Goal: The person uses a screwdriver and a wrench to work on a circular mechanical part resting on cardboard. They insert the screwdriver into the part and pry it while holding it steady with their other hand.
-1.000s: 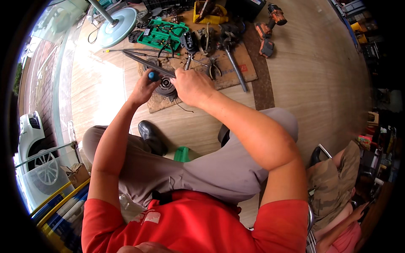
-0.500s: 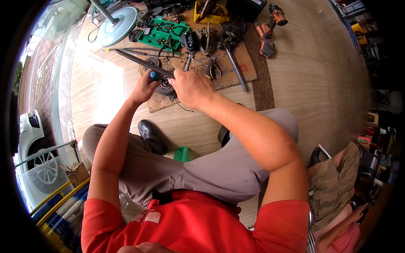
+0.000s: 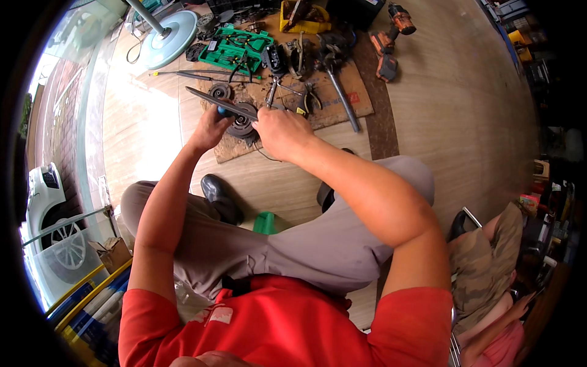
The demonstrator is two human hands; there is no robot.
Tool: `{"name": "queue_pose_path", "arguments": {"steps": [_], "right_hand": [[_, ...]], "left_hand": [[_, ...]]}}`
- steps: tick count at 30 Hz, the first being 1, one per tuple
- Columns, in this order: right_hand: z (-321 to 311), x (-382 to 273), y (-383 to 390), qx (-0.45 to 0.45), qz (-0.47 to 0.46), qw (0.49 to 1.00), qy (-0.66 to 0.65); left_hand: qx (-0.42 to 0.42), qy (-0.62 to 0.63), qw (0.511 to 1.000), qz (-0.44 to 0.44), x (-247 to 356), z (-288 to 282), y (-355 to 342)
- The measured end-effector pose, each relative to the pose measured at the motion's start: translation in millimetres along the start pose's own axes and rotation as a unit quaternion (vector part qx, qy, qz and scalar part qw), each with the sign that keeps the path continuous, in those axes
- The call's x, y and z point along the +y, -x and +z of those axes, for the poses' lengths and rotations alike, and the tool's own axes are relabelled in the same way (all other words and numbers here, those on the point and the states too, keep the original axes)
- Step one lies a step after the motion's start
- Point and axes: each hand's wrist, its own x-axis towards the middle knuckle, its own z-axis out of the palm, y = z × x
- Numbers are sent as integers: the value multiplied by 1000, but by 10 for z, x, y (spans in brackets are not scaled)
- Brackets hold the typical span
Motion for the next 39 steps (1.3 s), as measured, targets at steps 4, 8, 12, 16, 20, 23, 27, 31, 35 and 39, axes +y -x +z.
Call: {"name": "queue_pose_path", "arguments": {"steps": [4,8,12,16,20,23,27,31,35,39], "right_hand": [[-14,-24,-7,24,-13,999,-21],[-70,-20,4,-22,0,1000,10],[-98,-24,-15,-5,-11,1000,8],[-126,-35,2,-14,2,1000,12],[-130,-44,15,-8,-3,1000,1],[-124,-56,19,1,-10,1000,-9],[-67,-21,23,-15,-2,1000,-2],[-36,-41,-3,7,2,999,-32],[-17,-18,1,-14,4,1000,-16],[65,11,-3,1,-10,1000,-26]], "left_hand": [[-2,-19,1000,16,-72,-8,-8],[1,-16,1000,8,-32,13,-17],[-5,-15,1000,5,-121,-35,-24],[-31,-19,999,-12,-210,-78,-40],[-37,-16,999,-4,-206,-84,-48],[-46,-12,999,-6,-138,-88,-47],[-52,-10,999,-3,-13,-92,-15],[-48,-9,999,-22,-62,-100,-4],[-57,-13,998,5,33,-107,-36],[-38,54,998,-24,-58,-62,-9]]}}
